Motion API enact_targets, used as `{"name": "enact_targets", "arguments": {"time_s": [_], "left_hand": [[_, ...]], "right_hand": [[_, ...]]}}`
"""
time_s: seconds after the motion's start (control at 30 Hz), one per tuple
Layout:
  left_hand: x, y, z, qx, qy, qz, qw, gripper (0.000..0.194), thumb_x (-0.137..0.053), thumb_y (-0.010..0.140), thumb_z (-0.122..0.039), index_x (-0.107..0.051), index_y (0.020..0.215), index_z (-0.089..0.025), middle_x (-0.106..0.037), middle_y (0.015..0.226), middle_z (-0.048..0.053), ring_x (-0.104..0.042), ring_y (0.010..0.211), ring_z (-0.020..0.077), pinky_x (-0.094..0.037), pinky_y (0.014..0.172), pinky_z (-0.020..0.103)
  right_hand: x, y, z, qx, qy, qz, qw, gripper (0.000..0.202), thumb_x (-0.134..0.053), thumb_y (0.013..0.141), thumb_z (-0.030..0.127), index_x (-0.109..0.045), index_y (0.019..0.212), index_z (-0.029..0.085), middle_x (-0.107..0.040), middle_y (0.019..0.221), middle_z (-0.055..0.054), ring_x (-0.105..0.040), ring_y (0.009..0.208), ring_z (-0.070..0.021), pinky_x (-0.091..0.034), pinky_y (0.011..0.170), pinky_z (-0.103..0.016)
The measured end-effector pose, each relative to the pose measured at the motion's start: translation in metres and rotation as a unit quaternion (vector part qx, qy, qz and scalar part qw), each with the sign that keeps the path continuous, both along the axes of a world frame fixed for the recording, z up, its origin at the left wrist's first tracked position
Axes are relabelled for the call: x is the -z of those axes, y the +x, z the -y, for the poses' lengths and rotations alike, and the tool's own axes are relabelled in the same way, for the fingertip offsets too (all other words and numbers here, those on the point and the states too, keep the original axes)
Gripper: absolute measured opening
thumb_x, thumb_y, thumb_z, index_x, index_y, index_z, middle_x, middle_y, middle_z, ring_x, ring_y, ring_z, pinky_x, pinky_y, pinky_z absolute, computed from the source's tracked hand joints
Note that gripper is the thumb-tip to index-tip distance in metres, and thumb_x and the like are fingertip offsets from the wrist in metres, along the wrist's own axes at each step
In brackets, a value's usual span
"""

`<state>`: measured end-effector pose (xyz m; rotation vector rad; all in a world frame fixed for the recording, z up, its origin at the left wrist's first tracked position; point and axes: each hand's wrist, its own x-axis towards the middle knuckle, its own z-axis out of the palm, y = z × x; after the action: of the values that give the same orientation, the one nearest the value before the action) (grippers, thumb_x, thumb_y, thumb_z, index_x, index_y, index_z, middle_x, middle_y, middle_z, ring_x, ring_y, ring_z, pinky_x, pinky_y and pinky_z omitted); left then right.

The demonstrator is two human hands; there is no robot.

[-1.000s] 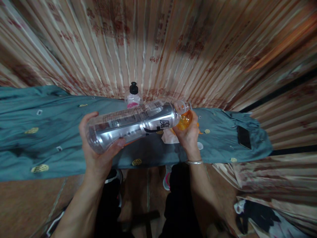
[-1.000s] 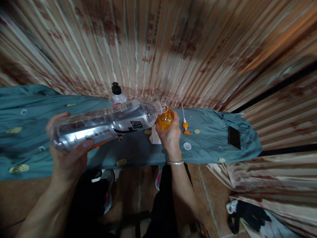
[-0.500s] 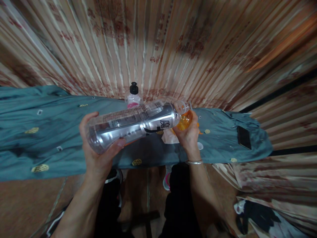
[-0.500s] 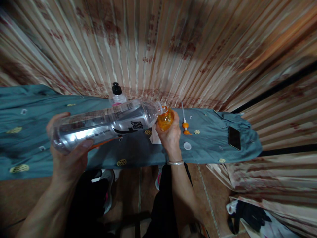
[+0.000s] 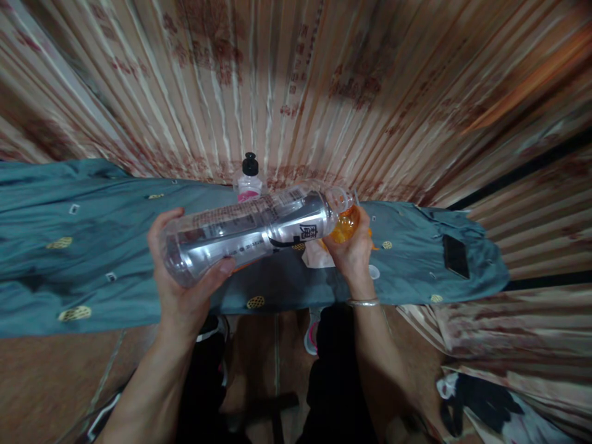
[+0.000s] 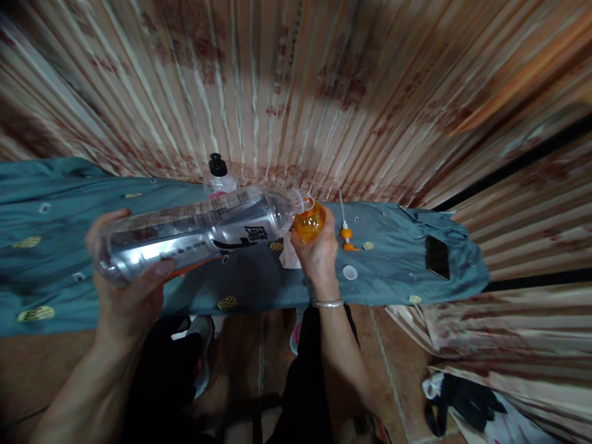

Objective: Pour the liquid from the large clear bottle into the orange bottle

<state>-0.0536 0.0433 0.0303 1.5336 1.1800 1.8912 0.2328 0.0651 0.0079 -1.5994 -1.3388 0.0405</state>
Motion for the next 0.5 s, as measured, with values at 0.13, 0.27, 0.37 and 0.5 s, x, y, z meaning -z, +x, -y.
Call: {"name": "enact_targets", "arguments": {"time_s": [0.13,0.27,0.37,0.5], "left_hand": [[-0.0008,-0.0003,0.0005,0.028,-0.012,0.026,0.999,0.086,-0.096,0.059,-0.054,-0.062,0.136,-0.039,-0.059,0.106,-0.001,-0.056,0.092,0.0199,-0.047,0.077,0.034],[0.0004,-0.0019,0.0002,0.033,-0.014,0.026,0.999,0.088,-0.098,0.058,-0.053,-0.062,0.138,-0.040,-0.059,0.106,-0.001,-0.055,0.092,0.0197,-0.045,0.078,0.033],[0.0012,-0.0028,0.0003,0.028,-0.013,0.028,0.999,0.089,-0.098,0.057,-0.056,-0.063,0.137,-0.041,-0.058,0.106,-0.002,-0.054,0.092,0.0197,-0.044,0.077,0.033],[0.0022,-0.0032,0.0001,0.011,-0.017,0.003,1.000,0.090,-0.095,0.060,-0.061,-0.061,0.141,-0.041,-0.058,0.107,-0.001,-0.055,0.092,0.0199,-0.046,0.077,0.033]], "right_hand": [[-0.0012,0.0000,0.0005,0.005,-0.004,0.004,1.000,0.081,-0.080,0.071,0.033,-0.050,0.144,0.017,-0.073,0.130,-0.017,-0.073,0.119,-0.0343,-0.062,0.103,-0.054],[-0.0023,-0.0002,0.0007,0.004,-0.007,0.005,1.000,0.082,-0.080,0.070,0.033,-0.050,0.144,0.018,-0.071,0.132,-0.017,-0.071,0.122,-0.0348,-0.061,0.104,-0.054],[-0.0026,-0.0002,0.0004,0.010,-0.010,0.002,1.000,0.083,-0.081,0.068,0.034,-0.051,0.143,0.017,-0.073,0.130,-0.017,-0.073,0.119,-0.0354,-0.061,0.104,-0.055],[-0.0027,0.0000,0.0002,0.003,-0.006,0.002,1.000,0.080,-0.079,0.069,0.034,-0.051,0.142,0.019,-0.073,0.130,-0.016,-0.074,0.117,-0.0334,-0.062,0.104,-0.053]]}}
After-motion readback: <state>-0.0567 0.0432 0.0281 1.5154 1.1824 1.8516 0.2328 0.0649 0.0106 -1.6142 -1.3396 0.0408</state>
